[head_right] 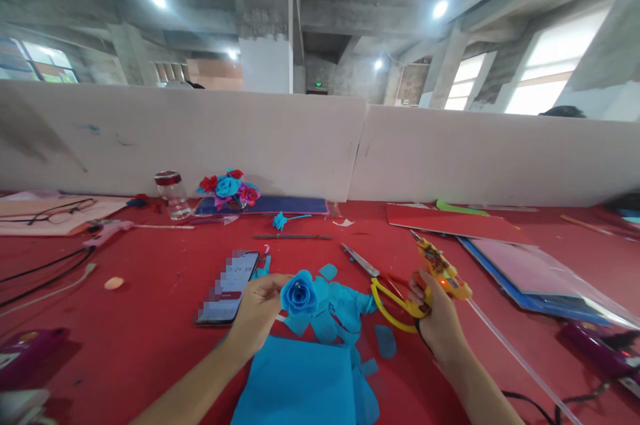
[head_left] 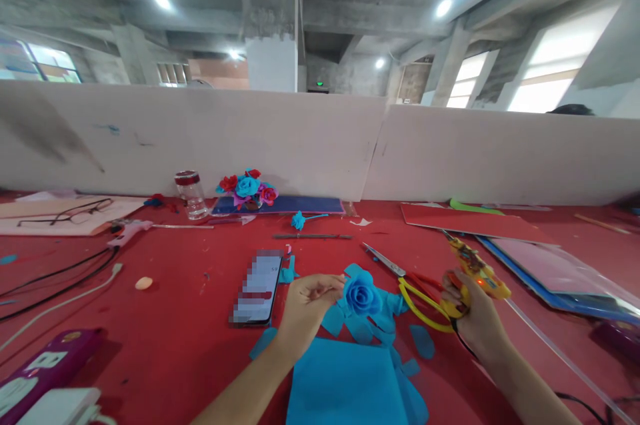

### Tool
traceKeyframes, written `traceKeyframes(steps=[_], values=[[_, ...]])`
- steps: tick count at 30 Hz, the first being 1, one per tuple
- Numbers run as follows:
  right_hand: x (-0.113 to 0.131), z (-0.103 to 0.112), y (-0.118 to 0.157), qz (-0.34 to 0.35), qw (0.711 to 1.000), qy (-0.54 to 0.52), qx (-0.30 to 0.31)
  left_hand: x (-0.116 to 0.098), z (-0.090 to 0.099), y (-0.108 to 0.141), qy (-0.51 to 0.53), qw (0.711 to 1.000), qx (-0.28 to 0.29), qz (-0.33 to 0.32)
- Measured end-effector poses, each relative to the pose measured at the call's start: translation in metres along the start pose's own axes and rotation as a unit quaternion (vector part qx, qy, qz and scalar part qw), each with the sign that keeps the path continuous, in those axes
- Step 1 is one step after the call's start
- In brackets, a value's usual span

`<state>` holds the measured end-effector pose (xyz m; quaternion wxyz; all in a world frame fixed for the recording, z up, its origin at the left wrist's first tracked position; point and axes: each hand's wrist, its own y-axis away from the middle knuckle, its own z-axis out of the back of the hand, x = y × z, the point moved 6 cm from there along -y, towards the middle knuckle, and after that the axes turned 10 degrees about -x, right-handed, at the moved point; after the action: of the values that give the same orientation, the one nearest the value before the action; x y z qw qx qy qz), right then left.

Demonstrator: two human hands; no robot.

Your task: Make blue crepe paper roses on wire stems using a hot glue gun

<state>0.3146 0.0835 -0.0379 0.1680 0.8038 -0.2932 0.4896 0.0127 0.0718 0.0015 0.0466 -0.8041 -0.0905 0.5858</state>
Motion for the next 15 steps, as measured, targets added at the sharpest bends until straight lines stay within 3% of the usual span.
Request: traceKeyframes(steps=[5,9,15], values=[[-0.0062,-0.0006,-0.0002,-0.072,0.997,-0.035,0.003,0.0053,-0.0001,-0.0021,-0.035,0.999,0.019,0.004],[-0.0074,-0.0018,0.0012,-0.083,0.995,-0.051,-0.011,0.0046,0.0015,-0.002,-0.059,0.998,0.0,-0.002],[-0.0094,-0.0038,0.0059,-0.078,0.996,-0.053,-0.012,0.003,-0.0006,-0.0004,-0.005,0.999,0.026,-0.029]])
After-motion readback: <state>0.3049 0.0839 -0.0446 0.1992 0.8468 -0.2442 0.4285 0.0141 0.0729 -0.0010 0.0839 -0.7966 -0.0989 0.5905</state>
